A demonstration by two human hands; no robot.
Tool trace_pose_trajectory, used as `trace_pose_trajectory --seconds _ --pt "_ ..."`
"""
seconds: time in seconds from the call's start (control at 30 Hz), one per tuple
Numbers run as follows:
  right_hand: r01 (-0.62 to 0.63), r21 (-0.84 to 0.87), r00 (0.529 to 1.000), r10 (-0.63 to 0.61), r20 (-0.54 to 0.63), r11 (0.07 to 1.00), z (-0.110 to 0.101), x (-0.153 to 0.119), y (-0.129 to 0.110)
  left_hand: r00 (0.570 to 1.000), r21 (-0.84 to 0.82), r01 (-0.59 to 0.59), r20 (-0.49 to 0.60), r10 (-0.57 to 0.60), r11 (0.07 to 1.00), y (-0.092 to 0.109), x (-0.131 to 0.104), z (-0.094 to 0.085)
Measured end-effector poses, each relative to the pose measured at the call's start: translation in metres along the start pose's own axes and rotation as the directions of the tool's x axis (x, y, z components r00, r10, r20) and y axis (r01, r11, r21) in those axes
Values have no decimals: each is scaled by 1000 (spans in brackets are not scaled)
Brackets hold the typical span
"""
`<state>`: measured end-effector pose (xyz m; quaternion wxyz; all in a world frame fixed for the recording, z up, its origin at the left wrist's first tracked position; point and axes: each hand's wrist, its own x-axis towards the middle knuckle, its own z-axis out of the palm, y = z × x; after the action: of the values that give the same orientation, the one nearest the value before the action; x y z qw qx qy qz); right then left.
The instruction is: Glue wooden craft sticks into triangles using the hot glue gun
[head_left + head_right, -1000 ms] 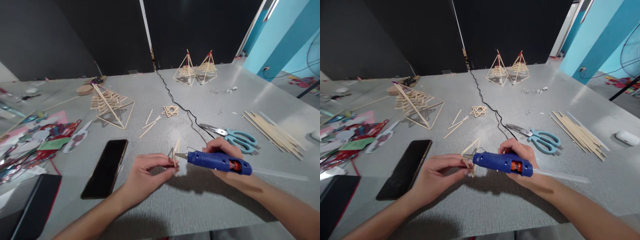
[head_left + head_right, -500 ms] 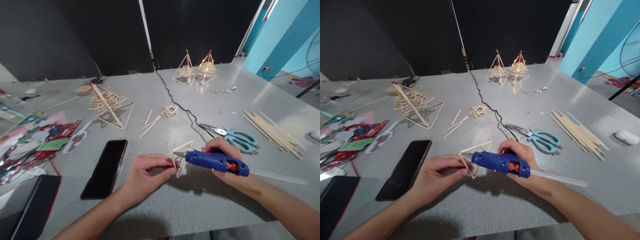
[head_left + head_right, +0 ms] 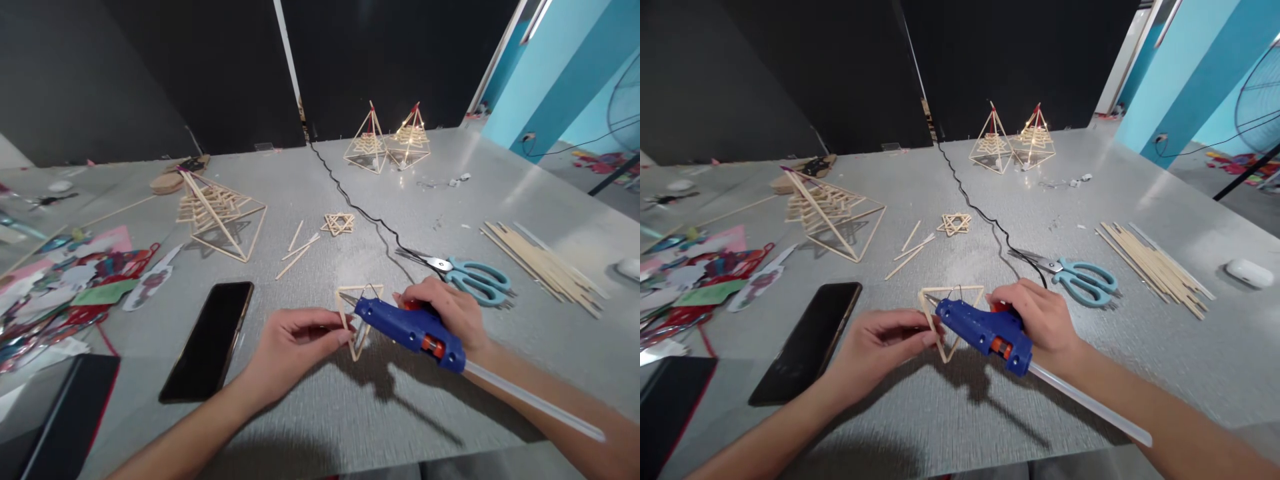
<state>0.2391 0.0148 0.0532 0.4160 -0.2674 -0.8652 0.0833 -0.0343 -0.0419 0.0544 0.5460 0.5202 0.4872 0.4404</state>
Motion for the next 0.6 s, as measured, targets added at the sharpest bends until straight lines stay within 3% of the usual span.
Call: trace_pose_trajectory --seconds 0.17,0.27,0.47,0.53,0.6 --pt "-70 42 997 70 -14 997 -3 -2 1 995 -38 94 -14 -94 995 -1 1 -2" --pt "-216 167 970 230 -72 962 -2 -5 0 992 -76 118 -25 -121 990 -4 1 -2" --pt "-539 326 761 615 -207 776 5 -2 2 992 -110 122 -3 -123 986 -9 0 -4" --pt "-602 383 703 693 -160 700 9 -1 7 993 -127 120 18 -119 985 -9 0 -6" --pt "-631 400 690 716 -102 665 12 -2 11 991 -148 133 32 -130 980 -9 0 -6"
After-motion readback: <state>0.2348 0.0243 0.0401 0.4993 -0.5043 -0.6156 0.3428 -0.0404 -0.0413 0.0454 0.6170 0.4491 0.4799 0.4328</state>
